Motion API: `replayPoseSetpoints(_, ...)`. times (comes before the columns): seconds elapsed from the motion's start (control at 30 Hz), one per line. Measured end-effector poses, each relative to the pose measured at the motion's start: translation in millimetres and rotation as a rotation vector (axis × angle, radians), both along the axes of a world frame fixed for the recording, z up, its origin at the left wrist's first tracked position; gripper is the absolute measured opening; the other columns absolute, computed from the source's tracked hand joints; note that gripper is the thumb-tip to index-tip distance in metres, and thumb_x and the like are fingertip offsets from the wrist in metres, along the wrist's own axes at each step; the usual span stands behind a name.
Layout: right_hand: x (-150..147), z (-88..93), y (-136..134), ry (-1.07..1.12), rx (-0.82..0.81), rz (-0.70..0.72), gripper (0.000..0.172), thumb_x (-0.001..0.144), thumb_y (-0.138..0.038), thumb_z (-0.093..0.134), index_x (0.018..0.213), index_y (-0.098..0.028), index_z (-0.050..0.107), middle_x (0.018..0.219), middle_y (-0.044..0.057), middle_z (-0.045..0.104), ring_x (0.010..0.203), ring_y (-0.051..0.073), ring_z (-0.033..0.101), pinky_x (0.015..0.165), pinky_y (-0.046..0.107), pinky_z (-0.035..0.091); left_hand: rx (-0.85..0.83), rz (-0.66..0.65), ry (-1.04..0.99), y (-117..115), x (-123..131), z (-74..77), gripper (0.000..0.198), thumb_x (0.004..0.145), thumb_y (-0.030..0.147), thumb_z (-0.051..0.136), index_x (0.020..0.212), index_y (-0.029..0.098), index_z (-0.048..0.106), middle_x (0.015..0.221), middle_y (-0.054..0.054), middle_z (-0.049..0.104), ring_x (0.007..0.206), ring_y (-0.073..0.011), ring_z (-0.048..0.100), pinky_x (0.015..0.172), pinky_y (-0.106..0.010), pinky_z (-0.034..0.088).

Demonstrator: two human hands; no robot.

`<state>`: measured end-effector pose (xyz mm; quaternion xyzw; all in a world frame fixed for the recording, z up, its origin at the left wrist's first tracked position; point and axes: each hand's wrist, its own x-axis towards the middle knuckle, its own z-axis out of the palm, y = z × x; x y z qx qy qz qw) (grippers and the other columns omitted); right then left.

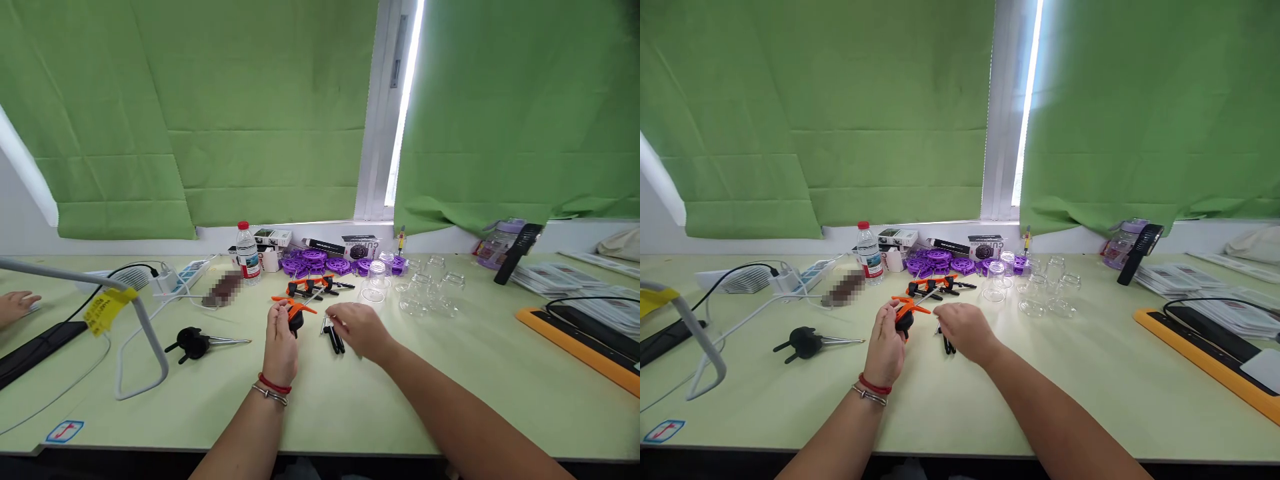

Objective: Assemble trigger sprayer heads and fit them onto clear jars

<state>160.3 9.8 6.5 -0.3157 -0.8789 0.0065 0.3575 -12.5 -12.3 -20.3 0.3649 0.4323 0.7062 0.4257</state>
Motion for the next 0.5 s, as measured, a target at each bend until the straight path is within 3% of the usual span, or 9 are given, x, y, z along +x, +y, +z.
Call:
replayPoseSetpoints(0.1,12.3,18.1,-2.7,0.570,-0.351,0.005,0.012,0.085,-0.028,0.056,0.094,-0.020,0.059,0.082,0.005,0.066,0.071,0.016,0.062,0.065,0.030,0.050,-0.081,-0.080,-0.016,-4.0,5.4,2.6,0.037,0.090,0.049,0.044,0.117,0.025,0.051,0.098,-0.003,0.055,0.077,-0.0137,0.051,0.063,-0.024,0.037)
replayPoseSetpoints(0.2,5.1,30.1,-3.7,0.844,-0.587,0.099,0.023,0.076,-0.035,0.067,0.090,-0.019,0.059,0.078,0.002,0.064,0.066,0.014,0.062,0.063,0.030,0.052,-0.093,-0.222,0.015,-8.1,10.5,3.1,0.041,0.089,0.050,0.047,0.121,0.026,0.051,0.093,-0.003,0.057,0.078,-0.0148,0.051,0.065,-0.024,0.038)
replayPoseSetpoints(0.33,-18.5,29.9,-2.7,0.844,-0.697,0.161,0.025,0.070,-0.036,0.071,0.084,-0.017,0.061,0.074,0.001,0.063,0.063,0.013,0.060,0.064,0.030,0.052,-0.078,-0.363,0.053,-10.2,12.4,-1.6,0.047,0.087,0.053,0.048,0.125,0.026,0.050,0.094,-0.004,0.060,0.081,-0.0168,0.053,0.070,-0.027,0.040)
replayPoseSetpoints(0.5,-29.0,27.1,-3.4,0.824,-0.710,0.154,0.023,0.071,-0.035,0.070,0.083,-0.018,0.061,0.074,0.001,0.063,0.066,0.013,0.061,0.065,0.030,0.052,-0.103,-0.427,0.095,-10.4,11.3,-3.2,0.044,0.087,0.053,0.048,0.123,0.028,0.052,0.096,-0.003,0.059,0.078,-0.0166,0.051,0.066,-0.026,0.038)
